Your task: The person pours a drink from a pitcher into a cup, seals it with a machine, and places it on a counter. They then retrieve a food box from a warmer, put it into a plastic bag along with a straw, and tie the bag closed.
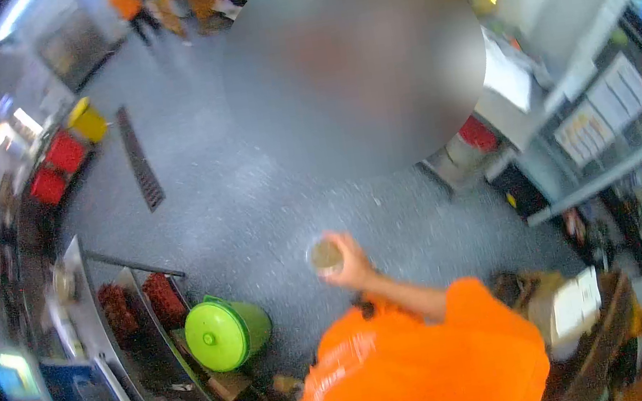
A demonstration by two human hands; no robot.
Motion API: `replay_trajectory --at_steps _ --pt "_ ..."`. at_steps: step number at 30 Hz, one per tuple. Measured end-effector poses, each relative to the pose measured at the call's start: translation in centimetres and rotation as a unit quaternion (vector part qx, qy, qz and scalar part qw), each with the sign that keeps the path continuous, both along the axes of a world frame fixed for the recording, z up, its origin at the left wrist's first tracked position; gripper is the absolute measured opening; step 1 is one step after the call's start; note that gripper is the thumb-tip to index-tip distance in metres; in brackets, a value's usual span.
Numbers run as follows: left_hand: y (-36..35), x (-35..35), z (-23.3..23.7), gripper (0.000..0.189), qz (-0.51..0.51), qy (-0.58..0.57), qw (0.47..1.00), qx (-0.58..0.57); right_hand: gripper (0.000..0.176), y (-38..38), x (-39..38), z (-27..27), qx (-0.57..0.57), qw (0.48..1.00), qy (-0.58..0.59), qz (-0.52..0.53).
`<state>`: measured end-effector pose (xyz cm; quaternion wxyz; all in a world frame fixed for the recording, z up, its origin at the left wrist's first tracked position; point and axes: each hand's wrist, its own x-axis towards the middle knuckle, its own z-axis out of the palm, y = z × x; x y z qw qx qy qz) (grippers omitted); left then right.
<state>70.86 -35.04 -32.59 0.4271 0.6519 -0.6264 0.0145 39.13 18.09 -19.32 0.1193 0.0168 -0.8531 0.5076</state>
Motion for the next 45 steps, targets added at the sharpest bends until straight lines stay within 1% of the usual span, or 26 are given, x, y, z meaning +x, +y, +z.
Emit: replay_trajectory --at_steps 2,3,4,6,8,10,12,14,17,20,21,24,26,28,30,32,33,34,35,36,37,38,39,40,43,45 --pt "2.3 -10.6 -1.5 0.034 -0.166 0.038 0.982 0.083 0.079 7.4 -2.4 -0.2 0.022 0.995 -0.035 -0.086" --pt "7.2 -18.1 0.3 0.022 -0.18 0.126 0.968 0.117 0.079 10.3 -3.2 -0.9 -0.003 0.989 -0.026 -0.146" --pt "10.4 -22.6 0.7 0.026 -0.352 0.118 0.92 0.124 0.079 13.7 -4.0 -1.4 0.012 0.988 -0.004 -0.153" --pt "18.4 -30.1 4.7 0.029 -0.506 0.055 0.832 0.22 0.08 20.0 -5.6 -3.0 0.051 0.962 -0.001 -0.269" --pt "19.6 -34.5 1.7 0.029 -0.621 -0.051 0.73 0.282 0.08 26.9 -8.6 -5.3 0.091 0.939 0.019 -0.331" --pt "21.5 -37.7 -1.9 0.025 -0.631 -0.017 0.697 0.34 0.08 31.0 -10.5 -5.7 0.124 0.91 0.022 -0.394" --pt "22.8 -39.2 -7.1 0.019 -0.581 -0.002 0.645 0.497 0.083 35.5 -14.0 -4.3 0.066 0.874 0.045 -0.48" --pt "24.6 -39.8 -11.6 0.017 -0.565 0.025 0.537 0.626 0.084 39.8 -17.7 -3.5 0.084 0.855 0.072 -0.506" --pt "29.5 -41.9 -13.0 0.019 -0.511 -0.12 0.49 0.696 0.087 46.1 -23.2 -2.6 0.098 0.826 0.122 -0.541" --pt "34.3 -47.0 -13.8 0.021 -0.498 -0.246 0.457 0.695 0.087 50.9 -28.6 -1.3 0.072 0.817 0.084 -0.566" --pt "35.7 -49.0 -14.0 0.021 -0.501 -0.277 0.447 0.688 0.084 53.1 -30.4 -2.0 0.121 0.808 0.08 -0.57" --pt "38.9 -57.3 -14.2 0.024 -0.527 -0.349 0.424 0.648 0.086 57.1 -34.8 -4.0 0.109 0.809 0.033 -0.576" --pt "41.2 -63.6 -14.3 0.025 -0.557 -0.381 0.413 0.611 0.097 59.9 -36.9 -7.2 0.161 0.814 -0.015 -0.558" --pt "43.7 -70.9 -14.4 0.027 -0.608 -0.402 0.408 0.549 0.1 62.7 -38.4 -8.8 0.129 0.832 -0.001 -0.54" --pt "46.4 -79.8 -15.1 0.028 -0.697 -0.409 0.413 0.42 0.103 64.6 -39.6 -6.6 0.087 0.847 0.001 -0.524" --pt "50.9 -90.6 -16.0 0.03 -0.79 -0.363 0.422 0.258 0.105 63.2 -40.7 1.9 0.22 0.803 -0.327 -0.447" --pt "54.5 -96.0 -14.2 0.034 -0.824 -0.287 0.436 0.219 0.101 64.1 -41.9 5.0 0.251 0.79 -0.305 -0.468" --pt "60.5 -100.4 -6.7 0.028 -0.831 -0.295 0.41 0.235 0.086 68.9 -42.7 4.5 0.297 0.787 -0.201 -0.502" --pt "65.0 -105.3 -4.7 0.028 -0.884 -0.225 0.365 0.189 0.065 74.2 -43.5 5.6 0.368 0.792 0.007 -0.486" --pt "70.9 -109.1 0.2 0.027 -0.924 -0.185 0.322 0.086 0.041 74.8 -45.7 12.7 0.396 0.765 0.144 -0.487" --pt "77.0 -111.6 5.6 0.023 -0.952 -0.113 0.272 0.079 0.023 75.1 -47.8 20.1 0.455 0.722 0.229 -0.469" --pt "83.0 -112.6 12.4 0.023 -0.969 -0.065 0.227 0.07 0.015 74.4 -49.9 27.0 0.414 0.736 0.271 -0.461" --pt "88.5 -111.9 19.9 0.022 -0.977 -0.027 0.187 0.095 0.017 75.1 -51.5 31.5 0.452 0.698 0.303 -0.466" --pt "93.9 -112.5 23.6 0.02 -0.988 0.059 0.139 -0.013 0.017 76.5 -53.1 35.4 0.475 0.677 0.346 -0.442" --pt "105.7 -108.2 37.6 0.02 -0.989 0.139 -0.014 -0.049 0.017 81.8 -56.2 40.4 0.532 0.643 0.397 -0.382" --pt "112.1 -105.9 43.6 0.02 -0.969 0.21 -0.088 -0.099 0.019 83.9 -57.4 41.8 0.558 0.726 0.013 -0.402"
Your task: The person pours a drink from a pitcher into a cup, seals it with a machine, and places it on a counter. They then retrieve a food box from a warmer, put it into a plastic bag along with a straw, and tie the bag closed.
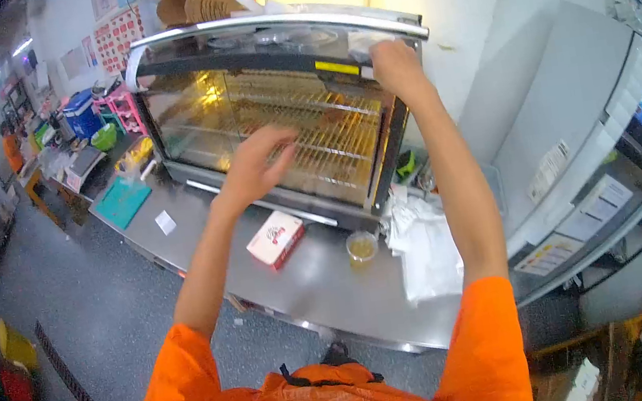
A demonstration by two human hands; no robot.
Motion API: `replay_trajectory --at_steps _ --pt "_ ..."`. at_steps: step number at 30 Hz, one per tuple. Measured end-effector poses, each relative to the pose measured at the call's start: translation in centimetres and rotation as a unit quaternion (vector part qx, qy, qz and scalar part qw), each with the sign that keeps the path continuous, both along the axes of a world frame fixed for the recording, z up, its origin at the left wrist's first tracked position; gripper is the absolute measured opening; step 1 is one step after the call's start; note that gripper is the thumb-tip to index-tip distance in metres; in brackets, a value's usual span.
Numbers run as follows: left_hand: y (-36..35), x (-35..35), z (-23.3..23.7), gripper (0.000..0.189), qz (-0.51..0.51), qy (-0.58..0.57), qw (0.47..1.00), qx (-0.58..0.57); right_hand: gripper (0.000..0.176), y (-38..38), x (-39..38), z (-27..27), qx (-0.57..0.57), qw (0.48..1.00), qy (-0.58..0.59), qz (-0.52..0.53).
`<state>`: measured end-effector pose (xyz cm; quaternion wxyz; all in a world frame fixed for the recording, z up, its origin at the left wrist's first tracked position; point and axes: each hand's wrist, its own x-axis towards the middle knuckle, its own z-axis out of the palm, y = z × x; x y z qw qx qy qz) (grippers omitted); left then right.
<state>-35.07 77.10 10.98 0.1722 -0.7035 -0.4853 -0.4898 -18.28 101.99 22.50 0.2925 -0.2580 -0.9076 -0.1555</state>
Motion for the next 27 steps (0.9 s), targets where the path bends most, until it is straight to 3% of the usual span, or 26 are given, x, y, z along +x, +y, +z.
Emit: replay_trajectory --at_steps 2,5,8,10,12,15,19,25,27 --pt "5.4 1.5 5.2 0.023 -0.022 0.044 0.998 0.031 0.018 0.4 -0.2 0.2 0.006 0.999 0.039 0.03" --pt "13.2 2.4 9.3 0.03 -0.006 0.071 0.995 0.075 0.012 -0.3 0.2 0.4 0.018 0.994 0.087 0.066" --pt "18.5 2.2 10.7 0.035 -0.086 0.072 0.991 0.067 0.008 -1.6 1.0 0.6 -0.099 0.974 0.198 0.046" --pt "19.0 2.7 12.3 0.038 -0.17 0.04 0.968 -0.178 0.009 -0.5 1.9 0.3 -0.095 0.975 0.184 0.083" --pt "19.5 2.1 12.5 0.037 -0.179 0.072 0.965 -0.175 0.01 -0.1 3.6 0.6 -0.154 0.959 0.164 0.173" --pt "19.6 1.3 11.5 0.034 -0.129 0.127 0.969 -0.169 0.009 -1.3 4.7 0.3 -0.171 0.937 0.215 0.215" --pt "20.3 0.7 10.9 0.037 -0.193 0.119 0.967 -0.118 0.009 -8.2 6.4 -2.9 0.095 0.963 0.19 0.167" --pt "20.5 0.1 10.2 0.041 -0.103 0.13 0.98 -0.114 0.019 -10.2 7.5 -6.9 0.108 0.934 0.276 0.197" --pt "21.5 -0.5 9.6 0.051 0.014 0.167 0.985 -0.036 0.016 -13.5 9.7 -7.1 0.079 0.932 0.252 0.248"
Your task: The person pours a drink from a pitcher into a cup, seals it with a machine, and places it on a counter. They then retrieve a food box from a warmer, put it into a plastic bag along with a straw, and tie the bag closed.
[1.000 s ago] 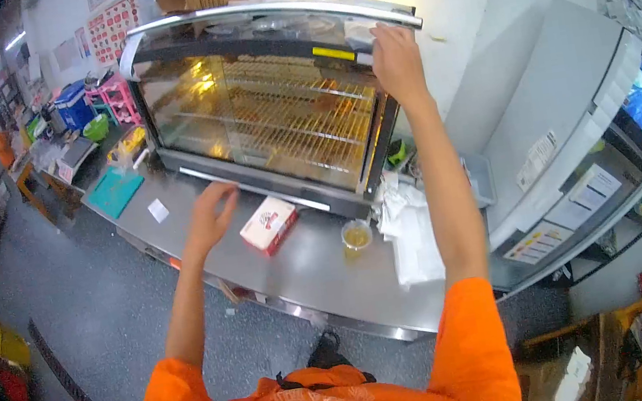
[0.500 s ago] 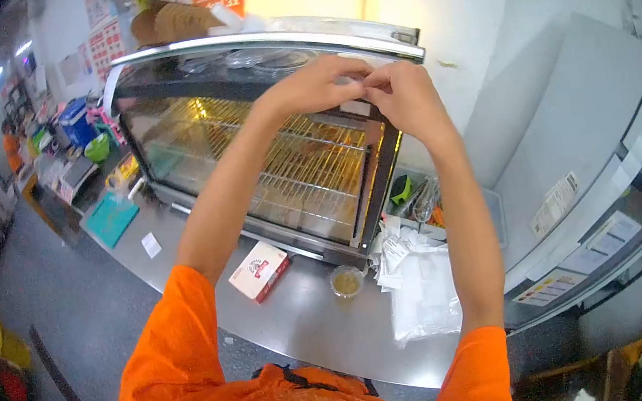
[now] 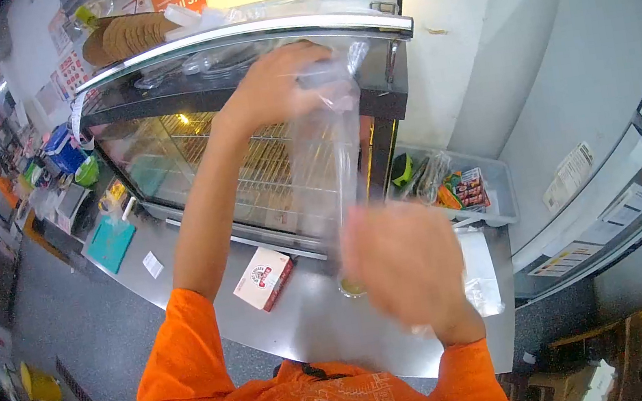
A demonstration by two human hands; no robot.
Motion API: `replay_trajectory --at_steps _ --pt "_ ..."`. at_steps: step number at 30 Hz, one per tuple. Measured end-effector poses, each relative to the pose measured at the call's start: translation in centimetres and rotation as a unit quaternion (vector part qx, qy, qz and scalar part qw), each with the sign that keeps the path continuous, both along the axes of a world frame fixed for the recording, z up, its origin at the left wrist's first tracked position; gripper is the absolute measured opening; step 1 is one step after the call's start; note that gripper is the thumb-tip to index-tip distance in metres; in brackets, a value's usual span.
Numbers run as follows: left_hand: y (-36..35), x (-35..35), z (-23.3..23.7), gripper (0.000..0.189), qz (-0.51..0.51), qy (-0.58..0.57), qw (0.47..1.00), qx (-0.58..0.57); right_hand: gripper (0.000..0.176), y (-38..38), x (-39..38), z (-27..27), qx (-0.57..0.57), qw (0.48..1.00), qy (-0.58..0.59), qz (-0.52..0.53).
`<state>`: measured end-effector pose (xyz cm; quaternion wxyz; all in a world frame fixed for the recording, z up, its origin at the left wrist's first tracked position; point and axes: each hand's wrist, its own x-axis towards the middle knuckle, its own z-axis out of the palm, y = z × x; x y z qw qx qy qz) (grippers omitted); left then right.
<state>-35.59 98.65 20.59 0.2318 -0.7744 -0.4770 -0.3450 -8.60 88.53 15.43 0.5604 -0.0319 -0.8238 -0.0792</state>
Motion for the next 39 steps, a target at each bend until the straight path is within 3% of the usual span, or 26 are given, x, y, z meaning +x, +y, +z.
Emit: replay_trajectory --at_steps 3,4,6,7,8,9,10,11,12,14,15,17,19,20,21,22,25,26,28,30,32,34,35,37,38,39 --pt "-1.8 0.5 0.6 0.051 0.02 -0.03 0.999 -0.031 0.011 -3.2 2.5 -1.3 -0.018 0.994 -0.002 0.105" --pt "-3.2 0.9 0.4 0.051 0.021 -0.034 0.998 -0.038 0.013 -3.4 2.7 -1.7 -0.083 0.987 0.049 0.125" --pt "-7.2 1.9 -1.2 0.048 -0.15 -0.113 0.981 0.056 0.017 -3.7 2.6 -3.1 -0.152 0.974 0.098 0.139" --pt "-10.7 3.1 -3.4 0.046 -0.214 -0.195 0.957 -0.012 0.022 -4.0 1.7 -4.6 -0.247 0.936 0.219 0.126" --pt "-12.5 4.2 -7.6 0.062 -0.389 -0.276 0.86 -0.181 0.026 -4.2 1.2 -6.3 -0.336 0.873 0.338 0.106" --pt "-14.3 5.3 -11.8 0.08 -0.494 -0.371 0.708 -0.343 0.022 -4.3 2.2 -8.4 -0.403 0.841 0.335 0.133" --pt "-16.0 7.1 -14.8 0.087 -0.508 -0.397 0.64 -0.418 0.022 -4.2 2.8 -10.1 -0.411 0.837 0.34 0.122" --pt "-17.6 8.8 -17.8 0.094 -0.508 -0.426 0.569 -0.486 0.017 -4.2 3.4 -11.8 -0.472 0.847 0.242 0.038" --pt "-19.0 9.6 -20.0 0.095 -0.487 -0.492 0.43 -0.579 0.014 -4.6 4.0 -13.3 -0.528 0.837 0.136 -0.047" --pt "-20.9 8.7 -23.6 0.089 -0.462 -0.535 0.357 -0.611 0.009 -4.0 4.2 -14.9 -0.494 0.858 0.069 -0.123" --pt "-21.6 8.0 -25.2 0.084 -0.439 -0.562 0.311 -0.628 0.012 -3.8 5.0 -16.4 -0.526 0.839 0.059 -0.13" --pt "-23.1 7.5 -27.9 0.05 -0.346 -0.534 0.442 -0.632 0.013 -3.6 5.8 -18.1 -0.577 0.8 0.065 -0.152" --pt "-23.0 5.3 -28.9 0.022 -0.097 -0.565 0.409 -0.71 0.013 -3.5 6.3 -20.1 -0.621 0.76 0.111 -0.153" --pt "-23.6 4.1 -34.3 0.012 -0.228 -0.722 0.332 -0.563 0.012 -3.5 6.4 -20.9 -0.65 0.732 0.156 -0.13" --pt "-23.5 5.1 -34.5 0.011 -0.22 -0.831 0.281 -0.427 0.012 -3.7 6.3 -21.4 -0.651 0.727 0.163 -0.143" --pt "-23.2 5.3 -34.6 0.011 -0.219 -0.826 0.275 -0.44 0.014 -4.0 5.9 -21.9 -0.68 0.702 0.162 -0.133" --pt "-23.5 5.9 -35.2 0.007 -0.118 -0.776 0.375 -0.493 0.017 -5.2 4.5 -24.2 -0.719 0.664 0.177 -0.107" --pt "-23.8 5.7 -35.9 0.007 -0.119 -0.771 0.372 -0.504 0.018 -5.4 4.2 -25.1 -0.723 0.661 0.185 -0.082" --pt "-24.3 4.9 -37.6 0.014 -0.239 -0.773 0.364 -0.461 0.017 -5.6 4.1 -26.3 -0.716 0.673 0.156 -0.1" --pt "-24.2 5.6 -35.1 0.019 -0.203 -0.787 0.348 -0.467 0.017 -5.8 4.2 -26.9 -0.708 0.686 0.122 -0.115" --pt "-23.9 5.9 -34.3 0.024 -0.17 -0.801 0.336 -0.466 0.018 -5.8 4.3 -27.2 -0.738 0.655 0.107 -0.124" --pt "-23.8 5.4 -34.8 0.032 -0.202 -0.775 0.39 -0.454 0.018 -5.8 4.3 -27.7 -0.724 0.663 0.125 -0.144" --pt "-23.6 5.2 -35.2 0.032 -0.206 -0.772 0.391 -0.456 0.018 -5.6 4.3 -27.9 -0.711 0.67 0.14 -0.161" --pt "-23.2 4.9 -36.0 0.035 -0.266 -0.801 0.337 -0.417 0.018 -5.3 4.4 -27.9 -0.702 0.672 0.169 -0.164" --pt "-23.2 5.0 -35.9 0.035 -0.268 -0.797 0.336 -0.423 0.017 -5.3 4.5 -27.9 -0.695 0.672 0.194 -0.164" --pt "-23.3 5.1 -35.8 0.033 -0.196 -0.815 0.343 -0.424 0.017 -5.3 4.6 -27.9 -0.694 0.671 0.2 -0.168"
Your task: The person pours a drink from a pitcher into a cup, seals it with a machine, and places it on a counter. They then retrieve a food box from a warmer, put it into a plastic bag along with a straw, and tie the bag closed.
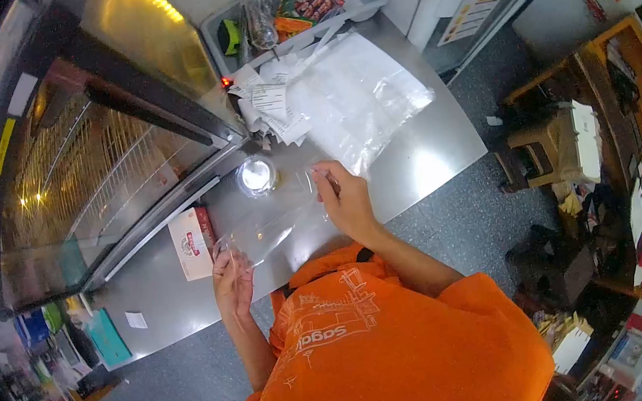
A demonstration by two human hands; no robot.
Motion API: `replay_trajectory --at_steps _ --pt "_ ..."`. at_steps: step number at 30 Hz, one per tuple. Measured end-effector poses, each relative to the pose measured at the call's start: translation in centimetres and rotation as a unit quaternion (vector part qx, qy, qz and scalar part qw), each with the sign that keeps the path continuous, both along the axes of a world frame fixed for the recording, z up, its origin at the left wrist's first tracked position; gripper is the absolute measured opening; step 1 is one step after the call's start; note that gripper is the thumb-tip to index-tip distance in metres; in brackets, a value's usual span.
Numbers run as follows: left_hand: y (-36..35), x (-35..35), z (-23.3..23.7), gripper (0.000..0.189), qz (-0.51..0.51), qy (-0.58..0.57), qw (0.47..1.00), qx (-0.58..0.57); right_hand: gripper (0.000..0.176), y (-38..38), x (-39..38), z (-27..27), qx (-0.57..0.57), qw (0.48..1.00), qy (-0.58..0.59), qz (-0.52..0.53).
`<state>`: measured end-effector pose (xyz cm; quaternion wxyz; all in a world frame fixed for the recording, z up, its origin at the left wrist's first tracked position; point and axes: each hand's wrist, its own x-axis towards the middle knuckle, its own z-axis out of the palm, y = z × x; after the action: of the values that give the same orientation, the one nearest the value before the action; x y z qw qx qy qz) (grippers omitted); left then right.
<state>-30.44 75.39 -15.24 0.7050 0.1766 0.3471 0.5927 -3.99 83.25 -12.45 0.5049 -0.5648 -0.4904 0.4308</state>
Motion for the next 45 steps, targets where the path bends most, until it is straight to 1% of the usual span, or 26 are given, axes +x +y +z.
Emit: replay_trajectory --at_steps 1,2,4,5,7,8,10,12,14,15,16,18,19,20,21,23,24,26,28,30,32,33,35,37,39,45 --pt "0.1 0.2 0.1 0.032 0.033 0.032 0.997 -0.059 0.017 0.1 0.1 0.0 0.013 1.0 -0.018 -0.008" --pt "0.7 1.3 2.0 0.032 0.026 0.033 0.997 -0.059 0.016 0.1 0.2 0.0 0.026 0.999 -0.036 -0.017" --pt "1.8 3.8 7.2 0.022 -0.021 -0.054 0.995 -0.086 0.016 -0.2 0.7 0.1 0.03 0.998 -0.052 -0.008" --pt "1.6 3.6 6.2 0.022 -0.027 -0.052 0.994 -0.088 0.016 -0.4 0.9 0.1 0.033 0.997 -0.068 0.008" --pt "1.1 2.8 3.4 0.02 0.008 0.139 0.986 -0.09 0.016 -0.8 1.1 -0.1 0.039 0.997 -0.062 0.013" --pt "1.1 2.8 3.3 0.02 0.007 0.14 0.986 -0.091 0.017 -0.8 1.2 -0.3 0.046 0.997 -0.058 0.024" --pt "0.9 2.9 3.1 0.018 -0.012 0.252 0.967 -0.043 0.018 -0.9 1.3 -0.9 0.031 0.999 -0.024 0.018" --pt "0.5 3.2 3.1 0.018 -0.001 0.28 0.96 -0.019 0.019 -1.1 1.4 -1.3 0.014 1.0 0.011 0.013" --pt "0.2 3.3 3.1 0.021 0.007 0.311 0.95 0.012 0.023 -1.1 1.6 -1.0 0.02 0.994 -0.1 0.032" --pt "0.0 3.8 3.0 0.024 0.017 0.358 0.934 -0.017 0.023 -1.0 1.6 -0.7 0.024 0.994 -0.097 0.031" --pt "-0.1 4.1 2.8 0.029 0.028 0.403 0.914 -0.044 0.026 -1.0 1.4 -0.4 0.129 0.959 -0.251 -0.004" --pt "-0.1 4.7 1.5 0.033 0.027 0.446 0.894 -0.007 0.029 -1.5 0.8 -0.1 0.238 0.887 -0.395 -0.042" --pt "-0.2 4.9 0.6 0.036 0.025 0.486 0.873 0.022 0.03 -2.5 0.2 -0.2 0.142 0.956 -0.24 0.087" --pt "-0.2 5.0 -0.2 0.037 -0.012 0.505 0.863 0.007 0.032 -3.4 -0.4 -0.2 0.034 0.973 -0.075 0.215" --pt "-0.1 5.5 -0.1 0.037 -0.007 0.504 0.864 0.006 0.032 -3.9 -0.9 0.2 0.037 0.972 -0.076 0.22" --pt "0.2 7.0 0.1 0.033 -0.042 0.431 0.898 0.069 0.03 -4.7 -1.9 1.2 -0.04 0.942 -0.058 0.329" --pt "0.1 7.6 1.1 0.026 -0.032 0.312 0.949 0.022 0.03 -5.1 -2.3 0.9 -0.039 0.941 -0.061 0.332" --pt "-0.6 7.5 1.9 0.023 -0.025 0.301 0.953 0.024 0.027 -5.5 -3.1 0.0 0.114 0.961 -0.118 0.224" --pt "-1.9 6.5 1.9 0.022 -0.023 0.294 0.955 0.025 0.026 -6.5 -3.7 0.1 0.079 0.957 -0.108 0.256" --pt "-3.1 4.9 1.0 0.018 -0.007 0.372 0.928 -0.001 0.026 -7.2 -4.8 0.5 0.053 0.954 -0.1 0.277" --pt "-4.5 3.0 -0.6 0.018 0.001 0.39 0.92 0.038 0.025 -8.4 -5.8 0.8 0.168 0.93 -0.163 0.284" --pt "-4.7 2.4 -0.7 0.02 0.009 0.404 0.912 0.066 0.025 -9.0 -6.1 1.2 0.174 0.932 -0.173 0.268" --pt "-5.9 1.5 -0.3 0.023 0.0 0.363 0.93 0.063 0.025 -10.2 -6.8 2.1 0.129 0.924 -0.188 0.308" --pt "-6.8 1.2 -0.1 0.028 -0.019 0.318 0.947 0.038 0.023 -11.1 -7.3 2.2 0.146 0.927 -0.196 0.286" --pt "-8.4 0.7 -0.3 0.036 -0.008 0.345 0.938 0.006 0.022 -12.5 -7.6 1.5 0.055 0.93 -0.123 0.343" --pt "-12.1 1.9 -2.6 0.041 -0.108 0.301 0.947 -0.018 0.017 -18.7 -7.3 0.2 -0.039 0.948 -0.09 0.303"
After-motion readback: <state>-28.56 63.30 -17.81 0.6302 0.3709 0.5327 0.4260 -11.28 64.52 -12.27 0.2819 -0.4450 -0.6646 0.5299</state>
